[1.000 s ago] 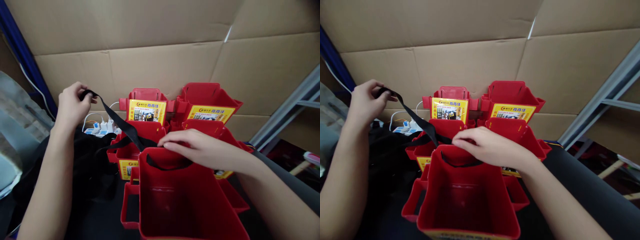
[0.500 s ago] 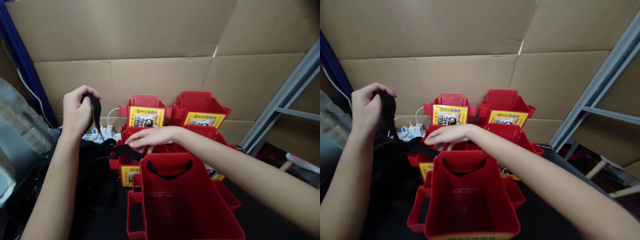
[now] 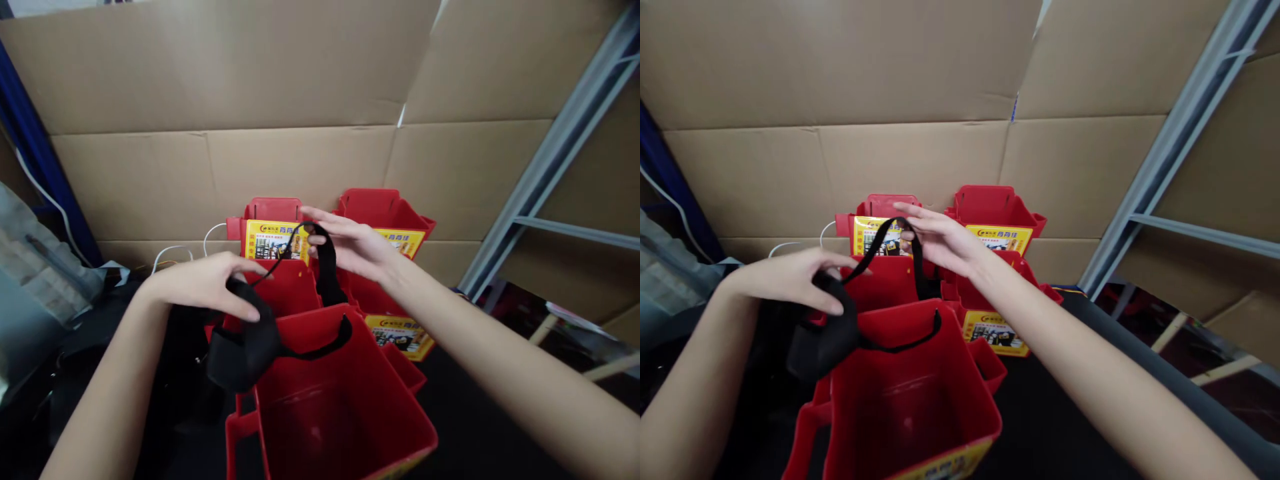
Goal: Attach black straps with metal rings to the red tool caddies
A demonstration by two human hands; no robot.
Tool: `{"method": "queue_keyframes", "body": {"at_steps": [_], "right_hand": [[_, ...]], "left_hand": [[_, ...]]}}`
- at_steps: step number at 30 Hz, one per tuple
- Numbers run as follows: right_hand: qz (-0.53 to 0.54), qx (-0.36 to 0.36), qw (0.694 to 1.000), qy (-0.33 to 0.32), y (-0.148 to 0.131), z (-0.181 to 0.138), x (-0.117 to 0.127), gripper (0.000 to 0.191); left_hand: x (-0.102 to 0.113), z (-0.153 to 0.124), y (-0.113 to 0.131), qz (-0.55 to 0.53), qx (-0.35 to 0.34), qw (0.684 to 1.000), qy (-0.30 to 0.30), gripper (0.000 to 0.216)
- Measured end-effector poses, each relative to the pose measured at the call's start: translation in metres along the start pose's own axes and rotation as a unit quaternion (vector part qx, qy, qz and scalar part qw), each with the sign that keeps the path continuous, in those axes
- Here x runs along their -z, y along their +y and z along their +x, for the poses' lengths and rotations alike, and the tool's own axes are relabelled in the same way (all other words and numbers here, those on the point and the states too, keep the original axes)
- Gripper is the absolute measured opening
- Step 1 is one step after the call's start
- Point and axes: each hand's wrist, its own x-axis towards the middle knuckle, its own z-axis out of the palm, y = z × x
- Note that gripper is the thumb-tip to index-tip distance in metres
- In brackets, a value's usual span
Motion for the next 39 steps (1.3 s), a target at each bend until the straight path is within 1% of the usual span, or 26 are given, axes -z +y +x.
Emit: {"method": "queue_keyframes", "body": {"at_steps": [2, 3, 5, 7, 8, 10, 12, 13, 16, 18, 19, 21, 22, 23, 24, 25, 27, 29, 30, 32, 33, 34, 35, 36, 38, 39], "right_hand": [[-0.038, 0.042, 0.996, 0.067, 0.007, -0.016, 0.008, 0.049], [-0.064, 0.060, 0.992, 0.095, 0.011, -0.024, 0.013, 0.050], [-0.127, 0.090, 0.977, 0.146, 0.020, -0.039, 0.023, 0.051], [-0.184, 0.107, 0.959, 0.187, 0.028, -0.053, 0.036, 0.053], [-0.199, 0.112, 0.953, 0.200, 0.031, -0.059, 0.043, 0.053], [-0.196, 0.108, 0.954, 0.197, 0.035, -0.068, 0.055, 0.053], [-0.170, 0.089, 0.967, 0.167, 0.037, -0.074, 0.064, 0.051], [-0.160, 0.080, 0.972, 0.153, 0.036, -0.077, 0.066, 0.050], [-0.131, 0.050, 0.981, 0.134, 0.030, -0.082, 0.069, 0.048], [-0.098, 0.022, 0.989, 0.108, 0.024, -0.084, 0.070, 0.047], [-0.088, -0.003, 0.993, 0.077, 0.020, -0.084, 0.070, 0.048], [-0.101, -0.078, 0.992, -0.024, 0.013, -0.081, 0.071, 0.054], [-0.130, -0.120, 0.981, -0.077, 0.009, -0.077, 0.071, 0.056], [-0.173, -0.158, 0.965, -0.118, 0.005, -0.072, 0.069, 0.057], [-0.227, -0.181, 0.946, -0.142, 0.000, -0.067, 0.066, 0.056], [-0.285, -0.181, 0.930, -0.145, -0.004, -0.060, 0.061, 0.055], [-0.385, -0.127, 0.906, -0.123, -0.012, -0.047, 0.046, 0.054], [-0.432, -0.064, 0.890, -0.130, -0.018, -0.035, 0.029, 0.055], [-0.443, -0.049, 0.882, -0.154, -0.021, -0.029, 0.021, 0.056], [-0.451, -0.048, 0.863, -0.223, -0.022, -0.021, 0.008, 0.049], [-0.444, -0.049, 0.859, -0.251, -0.021, -0.018, 0.003, 0.043], [-0.424, -0.049, 0.866, -0.261, -0.018, -0.015, 0.000, 0.035], [-0.391, -0.049, 0.886, -0.244, -0.013, -0.014, -0.002, 0.028], [-0.347, -0.051, 0.915, -0.201, -0.008, -0.013, -0.003, 0.024], [-0.246, -0.054, 0.966, -0.060, 0.004, -0.013, -0.003, 0.024], [-0.190, -0.052, 0.980, 0.018, 0.010, -0.014, -0.003, 0.026]], "left_hand": [[-0.004, 0.005, 0.000, 0.033, -0.002, 0.998, -0.057, 0.048], [-0.004, 0.005, -0.002, 0.043, -0.003, 0.997, -0.070, 0.042], [0.000, 0.000, -0.007, 0.037, -0.003, 0.996, -0.083, 0.027], [0.008, -0.008, -0.013, 0.005, 0.001, 0.996, -0.087, 0.017], [0.012, -0.013, -0.016, -0.012, 0.005, 0.996, -0.086, 0.015], [0.019, -0.019, -0.018, -0.030, 0.016, 0.997, -0.073, 0.017], [0.020, -0.020, -0.015, -0.020, 0.024, 0.999, -0.039, 0.021], [0.018, -0.019, -0.011, -0.008, 0.023, 1.000, -0.009, 0.024], [0.012, -0.009, 0.000, 0.020, -0.005, 0.992, 0.125, 0.028], [0.012, -0.001, 0.003, 0.056, -0.012, 0.973, 0.221, 0.028], [0.014, 0.004, 0.002, 0.090, -0.001, 0.960, 0.264, 0.029], [0.021, 0.011, 0.001, 0.169, 0.053, 0.931, 0.320, 0.031], [0.025, 0.014, 0.001, 0.197, 0.080, 0.920, 0.330, 0.032], [0.029, 0.015, 0.002, 0.204, 0.098, 0.917, 0.330, 0.034], [0.031, 0.016, 0.005, 0.192, 0.102, 0.921, 0.324, 0.035], [0.033, 0.017, 0.008, 0.167, 0.092, 0.931, 0.312, 0.036], [0.032, 0.016, 0.018, 0.089, 0.048, 0.953, 0.287, 0.033], [0.026, 0.014, 0.029, 0.011, 0.010, 0.966, 0.260, 0.030], [0.022, 0.013, 0.034, -0.016, -0.001, 0.969, 0.247, 0.032], [0.013, 0.012, 0.040, -0.046, -0.025, 0.972, 0.231, 0.036], [0.008, 0.012, 0.042, -0.051, -0.042, 0.972, 0.227, 0.037], [0.004, 0.012, 0.043, -0.051, -0.061, 0.971, 0.227, 0.037], [0.000, 0.012, 0.043, -0.048, -0.084, 0.968, 0.231, 0.036], [-0.003, 0.013, 0.042, -0.040, -0.107, 0.965, 0.236, 0.036], [-0.008, 0.014, 0.040, -0.015, -0.147, 0.960, 0.236, 0.036], [-0.010, 0.015, 0.039, -0.003, -0.164, 0.960, 0.227, 0.038]]}}
